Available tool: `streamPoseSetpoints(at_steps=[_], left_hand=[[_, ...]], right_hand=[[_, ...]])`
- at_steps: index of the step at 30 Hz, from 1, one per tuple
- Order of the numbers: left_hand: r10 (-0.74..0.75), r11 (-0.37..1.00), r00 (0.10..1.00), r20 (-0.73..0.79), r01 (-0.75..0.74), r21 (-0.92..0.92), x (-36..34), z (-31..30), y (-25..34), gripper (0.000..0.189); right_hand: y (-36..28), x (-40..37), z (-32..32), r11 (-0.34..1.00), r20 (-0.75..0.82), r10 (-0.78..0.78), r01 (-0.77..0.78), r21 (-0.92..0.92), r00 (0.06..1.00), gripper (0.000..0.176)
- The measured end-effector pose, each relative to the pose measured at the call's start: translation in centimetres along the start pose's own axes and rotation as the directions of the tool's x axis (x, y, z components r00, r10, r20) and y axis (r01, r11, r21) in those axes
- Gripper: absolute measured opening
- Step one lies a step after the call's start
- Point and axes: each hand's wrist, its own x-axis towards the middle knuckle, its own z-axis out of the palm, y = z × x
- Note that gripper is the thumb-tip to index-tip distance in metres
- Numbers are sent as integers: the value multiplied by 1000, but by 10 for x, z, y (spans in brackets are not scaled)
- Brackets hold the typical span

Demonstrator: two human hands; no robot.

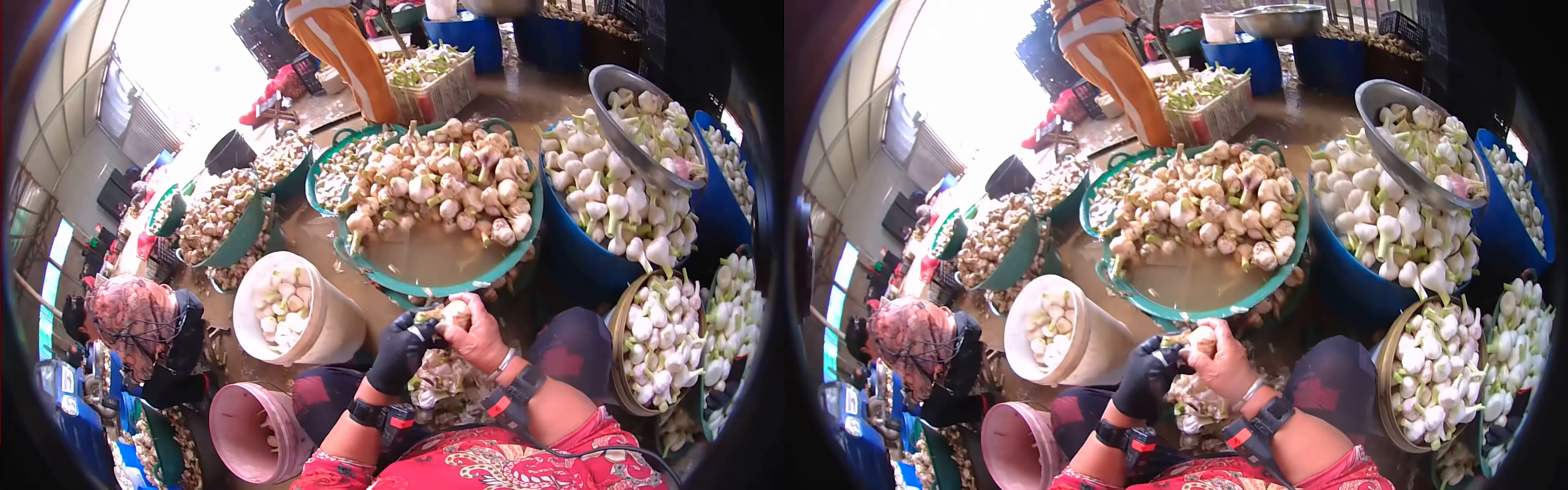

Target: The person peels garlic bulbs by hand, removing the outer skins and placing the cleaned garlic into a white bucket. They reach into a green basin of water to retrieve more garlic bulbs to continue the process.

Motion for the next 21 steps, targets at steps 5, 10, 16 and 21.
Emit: streamPoseSetpoints(at_steps=[5,10,16,21], left_hand=[[150,800,977,154,-211,562,-1,-9,13,21],[149,253,870,470,-493,832,4,-18,27,39],[-84,996,996,-31,83,-37,-7,-16,2,47],[240,842,960,147,-281,461,-11,-1,10,38]], right_hand=[[-22,4,-21,660,474,418,-617,428,775,23],[-15,-1,-24,519,825,346,-824,228,447,25],[-18,10,-23,687,451,403,-589,426,796,25],[6,10,-11,935,386,192,-287,208,903,36]])
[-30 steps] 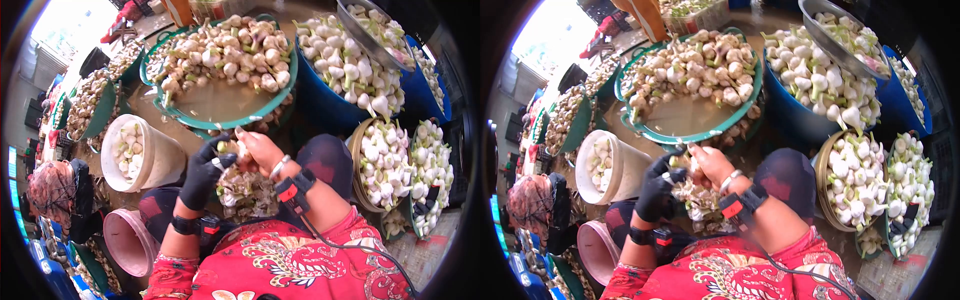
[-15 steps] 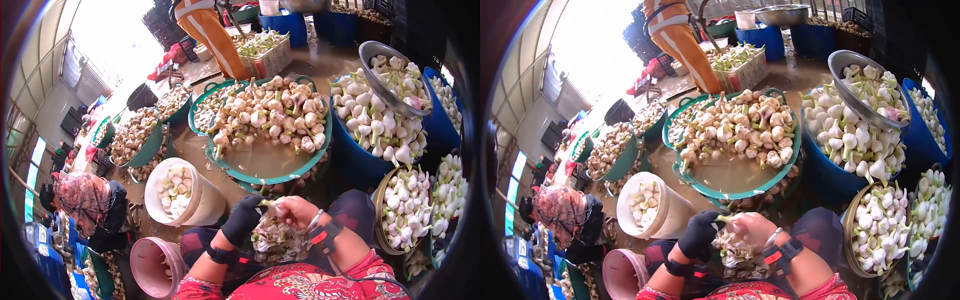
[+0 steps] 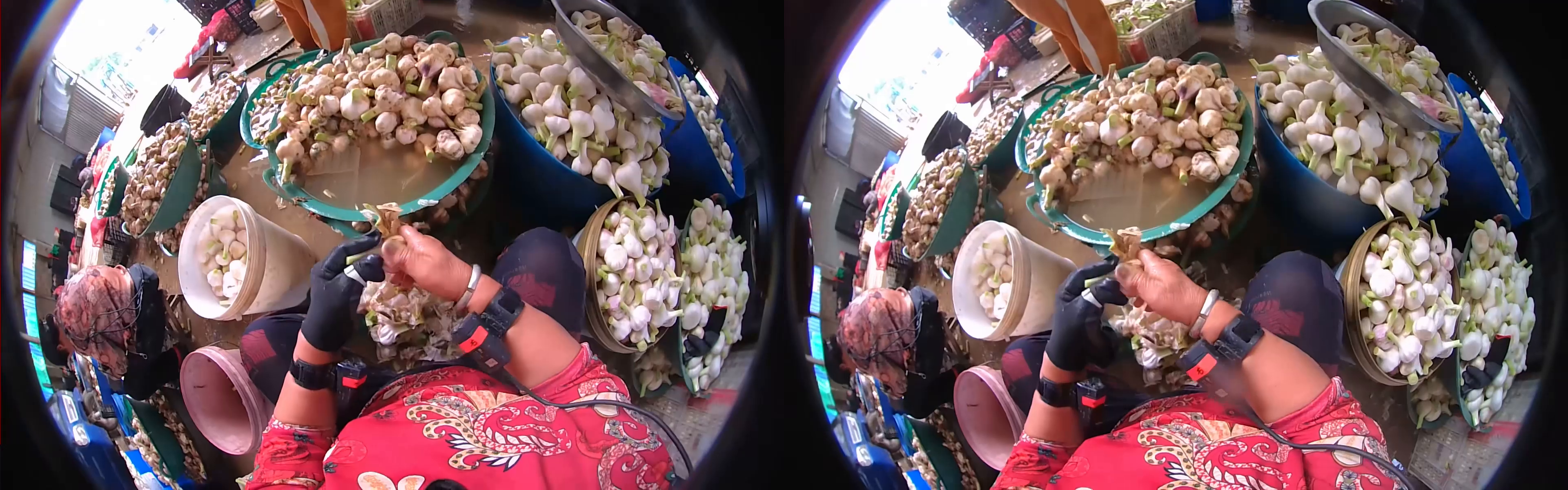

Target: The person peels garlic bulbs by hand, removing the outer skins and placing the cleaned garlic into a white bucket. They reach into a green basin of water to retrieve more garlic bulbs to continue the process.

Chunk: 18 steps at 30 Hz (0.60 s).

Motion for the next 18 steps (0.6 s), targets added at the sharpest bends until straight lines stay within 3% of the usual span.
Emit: streamPoseSetpoints(at_steps=[1,2,3,4,6,7,9,10,11,12,14,16,18], left_hand=[[-4,1000,1000,8,4,-1,1,-1,-1,38],[-123,965,992,9,122,-234,2,-2,-4,33],[-239,862,970,36,229,-452,2,-3,-6,29],[-244,859,969,41,236,-453,2,-5,-10,29],[-83,974,989,126,108,-201,2,-9,-16,25],[-85,973,989,125,110,-204,5,-9,-16,25],[148,974,988,53,-155,166,7,-10,-14,25],[147,974,988,45,-152,165,5,-13,-20,25],[-84,988,995,-55,76,-136,5,-18,-32,23],[-324,861,943,-78,260,-436,5,-26,-46,23],[-310,884,945,-101,248,-397,1,-46,-83,25],[-306,898,946,-106,250,-361,-1,-62,-104,27],[-454,561,890,-31,259,-786,5,-72,-109,24]], right_hand=[[-6,-1,-3,969,49,127,-134,205,991,36],[-16,-2,-4,880,121,236,-265,395,964,37],[-30,-3,-4,831,104,308,-320,454,946,42],[-24,2,-4,759,151,202,-253,599,968,33],[-17,6,4,736,-82,185,-83,672,979,21],[-12,9,5,736,-81,189,-87,671,979,21],[-1,12,7,904,-282,-7,127,408,959,16],[-6,10,5,906,-275,-5,121,406,961,16],[-17,7,0,863,-281,-41,176,474,959,18],[-28,5,-5,809,-290,-79,231,541,954,21],[-38,0,-11,852,-265,-139,252,459,954,20],[-42,-5,-13,877,-371,-48,217,429,927,19],[-40,-3,-34,667,-519,25,372,646,855,21]])
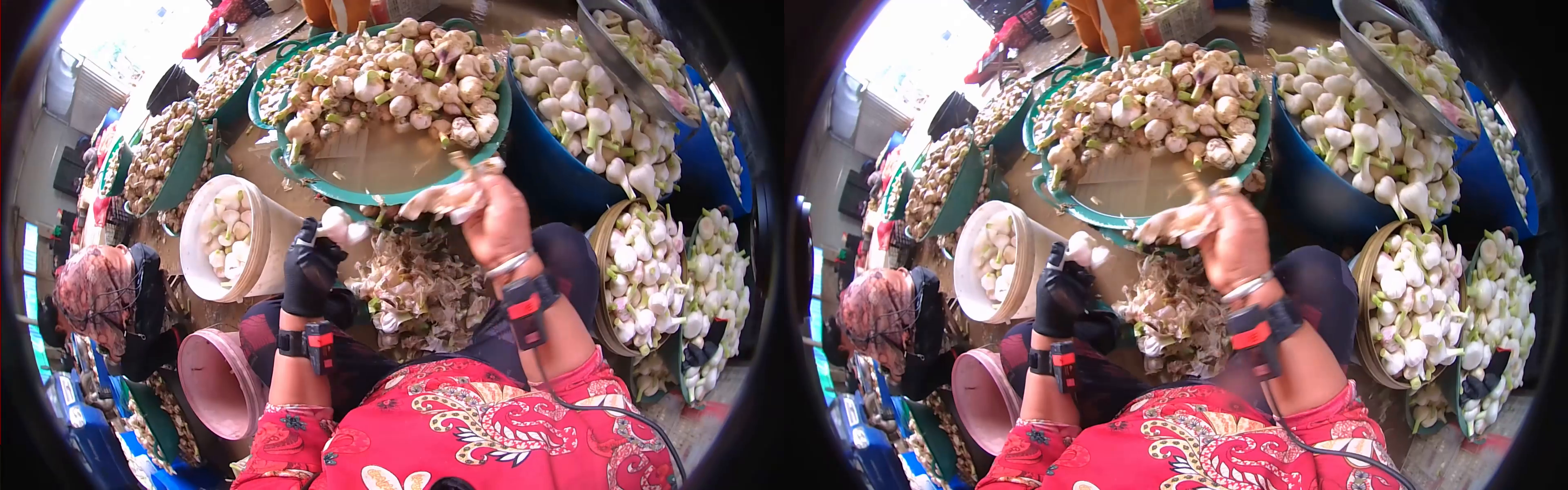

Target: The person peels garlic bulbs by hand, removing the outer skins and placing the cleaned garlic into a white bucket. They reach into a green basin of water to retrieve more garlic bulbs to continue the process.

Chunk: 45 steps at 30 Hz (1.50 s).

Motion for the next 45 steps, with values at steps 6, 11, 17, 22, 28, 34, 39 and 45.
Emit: streamPoseSetpoints(at_steps=[6,11,17,22,28,34,39,45], left_hand=[[158,931,982,105,-184,316,-28,72,8,27],[300,440,875,381,-481,758,-39,96,-5,20],[473,-429,581,662,-504,750,-42,44,65,19],[618,44,786,7,-44,998,-45,-42,179,17],[437,-180,863,252,-191,965,30,52,137,24],[111,-830,986,125,23,558,158,46,119,31],[128,-681,961,246,-95,726,197,30,124,21],[20,336,934,357,-343,877,56,96,84,23]], right_hand=[[22,-5,-16,449,92,366,-89,-889,926,37],[39,-15,-1,233,400,256,345,-909,880,17],[29,0,-7,294,484,23,457,-840,875,16],[47,-13,-28,297,374,406,267,-917,834,15],[38,-5,-9,51,256,473,264,-963,843,14],[41,5,-19,72,366,266,360,-930,892,11],[38,15,-7,386,346,82,290,-876,935,40],[45,18,3,683,313,94,167,-711,945,94]])
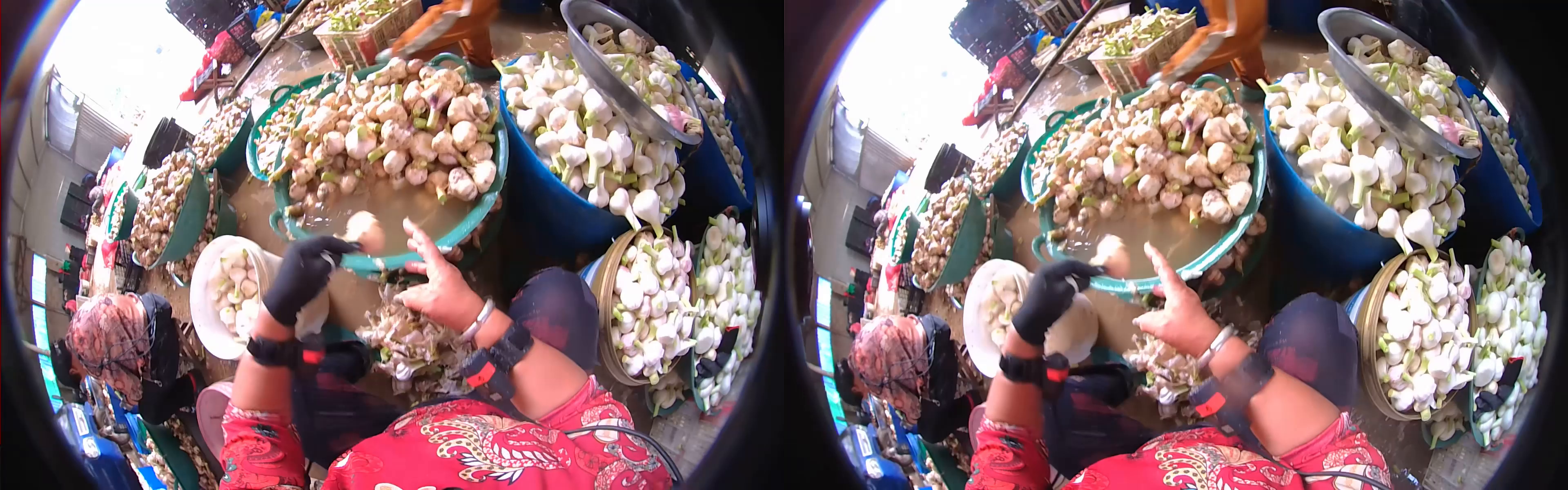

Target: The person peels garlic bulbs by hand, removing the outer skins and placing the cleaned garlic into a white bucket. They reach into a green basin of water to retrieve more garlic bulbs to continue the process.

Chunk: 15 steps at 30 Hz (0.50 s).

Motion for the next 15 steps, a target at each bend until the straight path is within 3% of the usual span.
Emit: streamPoseSetpoints(at_steps=[1,3,4,5,7,8,11,14,15], left_hand=[[-84,974,994,67,96,-207,-19,14,9,22],[-10,885,994,111,61,-462,-50,39,24,26],[-56,844,997,54,76,-532,-60,49,28,28],[-99,800,995,-9,74,-595,-68,55,33,31],[-123,679,991,-57,42,-733,-76,63,25,32],[-148,689,984,-97,32,-724,-77,68,23,32],[-141,694,978,-154,-13,-720,-76,76,25,33],[-111,700,978,-174,-47,-712,-71,84,31,33],[-114,695,981,-159,-36,-718,-68,88,30,33]], right_hand=[[-3,-2,4,1000,-28,11,-10,18,1000,85],[3,-4,3,979,155,93,-119,167,984,74],[3,-9,1,944,217,232,-273,184,948,61],[4,-12,2,993,182,-42,62,-102,982,51],[-7,-21,8,986,146,111,-128,111,983,51],[-9,-24,7,967,164,182,-207,147,969,52],[-10,-30,9,947,103,62,-92,308,993,50],[-16,-31,5,983,81,26,-40,179,996,48],[-19,-33,3,957,94,110,-131,258,989,48]])
